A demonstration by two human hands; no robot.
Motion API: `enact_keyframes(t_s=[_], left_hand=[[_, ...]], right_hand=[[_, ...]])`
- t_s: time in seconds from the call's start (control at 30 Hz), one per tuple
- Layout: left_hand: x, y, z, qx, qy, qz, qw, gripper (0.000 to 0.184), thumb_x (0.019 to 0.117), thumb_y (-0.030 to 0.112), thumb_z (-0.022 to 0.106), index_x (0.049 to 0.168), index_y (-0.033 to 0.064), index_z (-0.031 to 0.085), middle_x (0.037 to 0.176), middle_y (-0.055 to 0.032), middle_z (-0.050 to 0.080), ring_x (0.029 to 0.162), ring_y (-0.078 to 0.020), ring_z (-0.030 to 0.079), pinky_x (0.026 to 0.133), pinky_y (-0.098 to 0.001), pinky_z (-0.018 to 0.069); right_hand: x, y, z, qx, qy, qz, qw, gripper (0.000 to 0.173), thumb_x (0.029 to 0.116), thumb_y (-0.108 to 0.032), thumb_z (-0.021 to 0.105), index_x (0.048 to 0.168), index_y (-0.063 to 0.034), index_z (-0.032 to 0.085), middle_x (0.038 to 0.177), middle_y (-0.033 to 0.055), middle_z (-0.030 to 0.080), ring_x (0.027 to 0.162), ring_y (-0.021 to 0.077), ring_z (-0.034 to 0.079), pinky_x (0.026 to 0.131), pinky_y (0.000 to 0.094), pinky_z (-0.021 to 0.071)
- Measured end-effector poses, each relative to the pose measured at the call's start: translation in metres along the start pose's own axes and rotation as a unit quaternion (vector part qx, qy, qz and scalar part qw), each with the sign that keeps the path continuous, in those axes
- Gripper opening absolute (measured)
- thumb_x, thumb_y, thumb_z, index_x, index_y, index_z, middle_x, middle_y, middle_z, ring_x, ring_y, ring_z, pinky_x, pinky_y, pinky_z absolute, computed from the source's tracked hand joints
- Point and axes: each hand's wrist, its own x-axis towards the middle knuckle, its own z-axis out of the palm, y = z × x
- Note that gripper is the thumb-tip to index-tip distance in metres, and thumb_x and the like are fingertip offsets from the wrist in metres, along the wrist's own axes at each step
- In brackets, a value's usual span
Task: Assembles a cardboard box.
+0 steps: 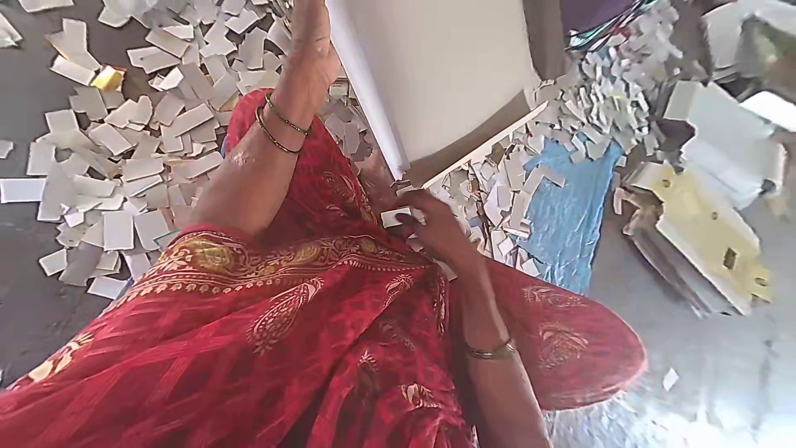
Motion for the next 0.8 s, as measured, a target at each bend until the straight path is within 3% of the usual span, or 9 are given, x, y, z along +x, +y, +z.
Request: enact_keyframes(t_s=[0.07,0.1,0.17,0.27,0.37,0.47,0.6,0.7,0.8], left_hand=[[0.001,-0.001,0.000,0.011,0.001,-0.003,1.000,0.032,0.1122,0.021,0.035,0.136,0.0016,0.044,0.127,-0.0178,0.058,0.118,-0.0246,0.061,0.100,-0.0432,0.0550],[0.002,-0.001,-0.001,0.012,0.001,-0.005,1.000,0.033,0.1122,0.022,0.035,0.136,0.0019,0.044,0.128,-0.0176,0.058,0.118,-0.0248,0.062,0.100,-0.0436,0.0552],[0.000,-0.003,-0.007,0.027,-0.010,-0.003,1.000,0.039,0.1123,0.026,0.035,0.144,0.0046,0.040,0.136,-0.0161,0.056,0.124,-0.0241,0.059,0.103,-0.0447,0.0533],[0.000,0.001,-0.006,0.052,-0.052,0.020,0.997,0.054,0.1124,0.038,0.030,0.160,0.0133,0.026,0.155,-0.0098,0.043,0.140,-0.0208,0.047,0.114,-0.0469,0.0453],[-0.003,0.005,-0.001,0.023,-0.053,0.028,0.998,0.053,0.1119,0.039,0.032,0.156,0.0110,0.032,0.151,-0.0110,0.048,0.136,-0.0212,0.051,0.111,-0.0468,0.0468],[-0.008,0.003,0.000,0.011,-0.045,0.017,0.999,0.051,0.1120,0.039,0.033,0.151,0.0078,0.038,0.143,-0.0119,0.055,0.130,-0.0209,0.057,0.108,-0.0450,0.0500],[-0.011,0.004,0.002,0.025,-0.059,0.013,0.998,0.051,0.1121,0.039,0.032,0.153,0.0087,0.038,0.145,-0.0105,0.054,0.133,-0.0200,0.055,0.110,-0.0445,0.0488],[-0.011,0.003,-0.001,0.044,-0.063,0.022,0.997,0.052,0.1122,0.037,0.033,0.156,0.0099,0.033,0.154,-0.0088,0.046,0.140,-0.0179,0.047,0.115,-0.0432,0.0430],[-0.009,0.002,-0.001,0.042,-0.062,0.021,0.997,0.053,0.1119,0.038,0.034,0.158,0.0111,0.032,0.156,-0.0082,0.043,0.142,-0.0183,0.045,0.116,-0.0446,0.0421]], right_hand=[[0.014,0.012,0.028,-0.033,-0.040,-0.043,0.998,0.026,0.0876,-0.004,0.072,0.113,-0.0062,0.073,0.137,0.0156,0.061,0.129,0.0350,0.056,0.106,0.0596,0.0444],[0.016,0.015,0.033,-0.049,-0.057,-0.043,0.996,0.029,0.0868,-0.003,0.073,0.116,-0.0078,0.073,0.139,0.0148,0.060,0.131,0.0366,0.054,0.105,0.0651,0.0423],[0.011,0.025,0.032,-0.064,-0.069,-0.023,0.995,0.027,0.0865,-0.003,0.073,0.113,-0.0094,0.071,0.126,0.0140,0.066,0.119,0.0347,0.061,0.097,0.0610,0.0488],[0.004,0.034,0.006,-0.128,-0.102,0.104,0.981,0.023,0.0956,-0.004,0.062,0.117,-0.0007,0.070,0.116,0.0224,0.067,0.112,0.0388,0.064,0.099,0.0564,0.0505],[0.000,0.037,-0.019,-0.178,-0.063,0.176,0.966,0.021,0.0960,-0.006,0.061,0.112,0.0044,0.070,0.113,0.0280,0.065,0.111,0.0450,0.062,0.097,0.0591,0.0496],[-0.009,0.040,-0.032,-0.139,-0.075,0.148,0.976,0.031,0.0938,-0.013,0.067,0.121,0.0018,0.067,0.124,0.0273,0.063,0.121,0.0442,0.057,0.105,0.0572,0.0444],[-0.002,0.042,-0.002,-0.072,-0.117,0.110,0.984,0.058,0.0879,-0.020,0.076,0.142,-0.0081,0.058,0.146,0.0255,0.052,0.137,0.0419,0.047,0.114,0.0580,0.0384],[0.009,0.043,0.021,-0.090,-0.103,0.119,0.983,0.048,0.1013,-0.025,0.060,0.144,-0.0054,0.054,0.142,0.0240,0.056,0.132,0.0390,0.053,0.111,0.0533,0.0430],[0.017,0.048,0.031,-0.104,-0.068,0.169,0.978,0.048,0.1035,-0.026,0.058,0.144,-0.0022,0.053,0.133,0.0258,0.060,0.124,0.0424,0.058,0.105,0.0569,0.0460]])
